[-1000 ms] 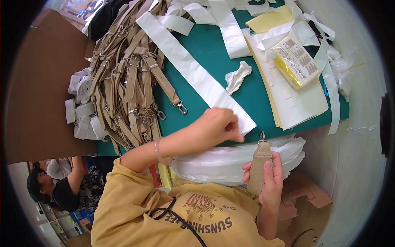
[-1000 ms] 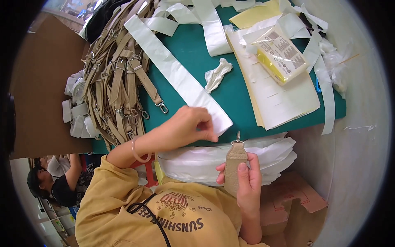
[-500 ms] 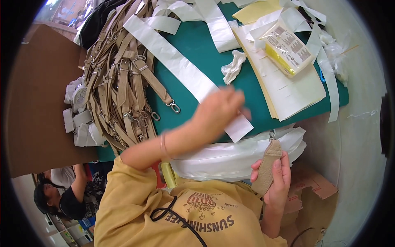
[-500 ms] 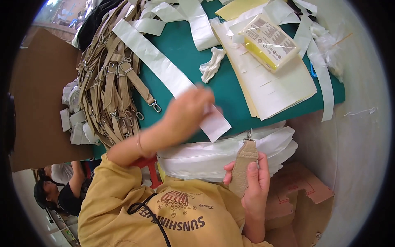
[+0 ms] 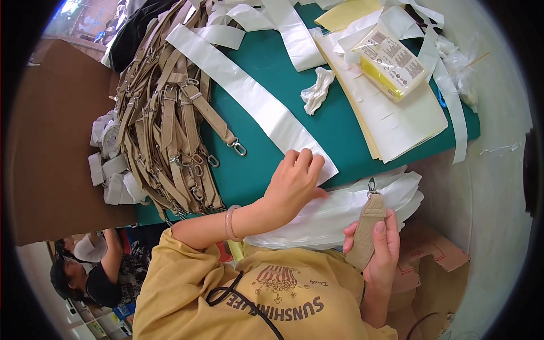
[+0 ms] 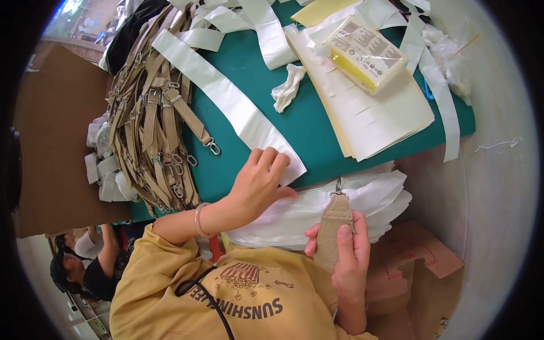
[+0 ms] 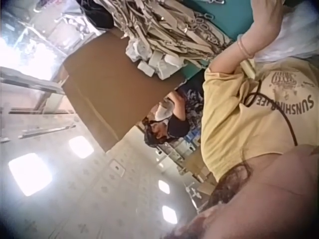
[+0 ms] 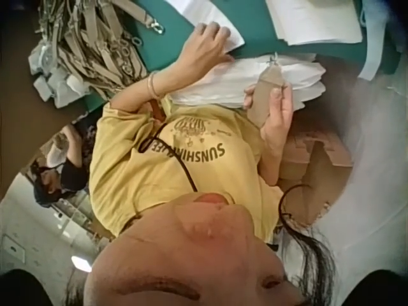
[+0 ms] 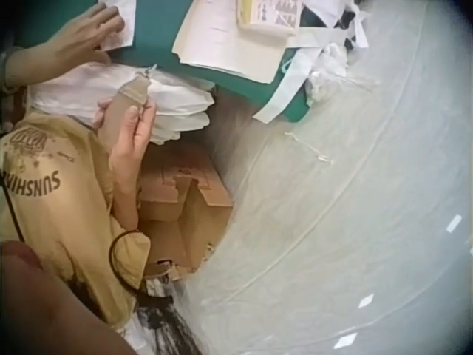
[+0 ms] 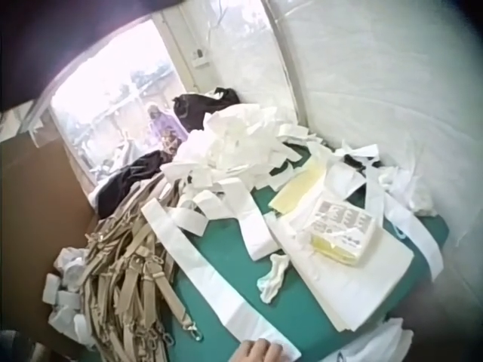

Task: Assembling and wrapping belt straps with white protective material in a factory setting.

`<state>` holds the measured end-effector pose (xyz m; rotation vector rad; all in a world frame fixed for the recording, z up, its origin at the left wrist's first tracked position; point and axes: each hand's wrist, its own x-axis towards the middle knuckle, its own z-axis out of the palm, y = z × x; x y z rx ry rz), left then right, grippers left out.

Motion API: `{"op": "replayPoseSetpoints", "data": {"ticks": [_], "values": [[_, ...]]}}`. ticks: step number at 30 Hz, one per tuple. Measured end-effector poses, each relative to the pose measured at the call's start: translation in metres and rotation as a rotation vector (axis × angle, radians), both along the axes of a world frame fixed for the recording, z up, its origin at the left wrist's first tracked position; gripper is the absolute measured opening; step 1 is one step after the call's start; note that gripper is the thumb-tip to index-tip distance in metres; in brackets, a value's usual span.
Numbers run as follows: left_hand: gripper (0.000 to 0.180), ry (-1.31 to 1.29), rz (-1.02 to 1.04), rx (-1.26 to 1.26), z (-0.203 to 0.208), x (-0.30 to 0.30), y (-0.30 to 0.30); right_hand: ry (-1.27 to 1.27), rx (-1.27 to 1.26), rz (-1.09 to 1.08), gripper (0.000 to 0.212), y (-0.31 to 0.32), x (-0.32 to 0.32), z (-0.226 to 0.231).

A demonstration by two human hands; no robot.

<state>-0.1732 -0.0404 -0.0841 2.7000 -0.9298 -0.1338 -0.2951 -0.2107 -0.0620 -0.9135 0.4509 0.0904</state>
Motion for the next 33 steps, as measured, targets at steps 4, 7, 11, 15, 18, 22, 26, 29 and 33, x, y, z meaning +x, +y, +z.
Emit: {"op": "replayPoseSetpoints", "data": {"ticks": [4, 7, 11, 15, 18, 22, 26, 29, 33], "values": [[0.024, 0.084, -0.017, -0.056, 0.004, 0.001, 0.015, -0.026, -0.022, 0.011, 0.025, -0.001, -0.001, -0.003], [0.007, 0.197, -0.004, -0.127, 0.015, 0.006, 0.019, -0.029, -0.061, 0.03, 0.026, -0.001, 0.0, -0.003], [0.008, 0.218, -0.056, -0.124, 0.018, 0.012, 0.017, -0.019, -0.084, 0.142, 0.029, 0.001, 0.002, 0.003], [0.013, 0.22, -0.055, -0.094, 0.014, 0.012, 0.015, 0.02, -0.166, 0.32, 0.03, 0.008, 0.014, 0.0], [0.016, 0.196, -0.073, -0.088, 0.014, 0.01, 0.012, 0.034, -0.252, 0.382, 0.028, 0.009, 0.02, -0.008], [0.018, 0.157, -0.097, -0.037, 0.012, 0.009, 0.008, 0.129, -0.26, 0.403, 0.024, 0.006, 0.023, -0.017], [0.028, 0.184, -0.2, -0.023, 0.017, 0.02, 0.017, 0.196, -0.228, 0.387, 0.023, 0.001, 0.03, -0.029], [0.047, 0.234, -0.258, -0.029, 0.014, 0.028, 0.031, 0.206, -0.208, 0.398, 0.021, -0.003, 0.037, -0.032], [0.061, 0.152, -0.364, -0.085, -0.001, 0.029, 0.041, 0.238, -0.299, 0.416, 0.019, -0.001, 0.039, -0.022]]}}
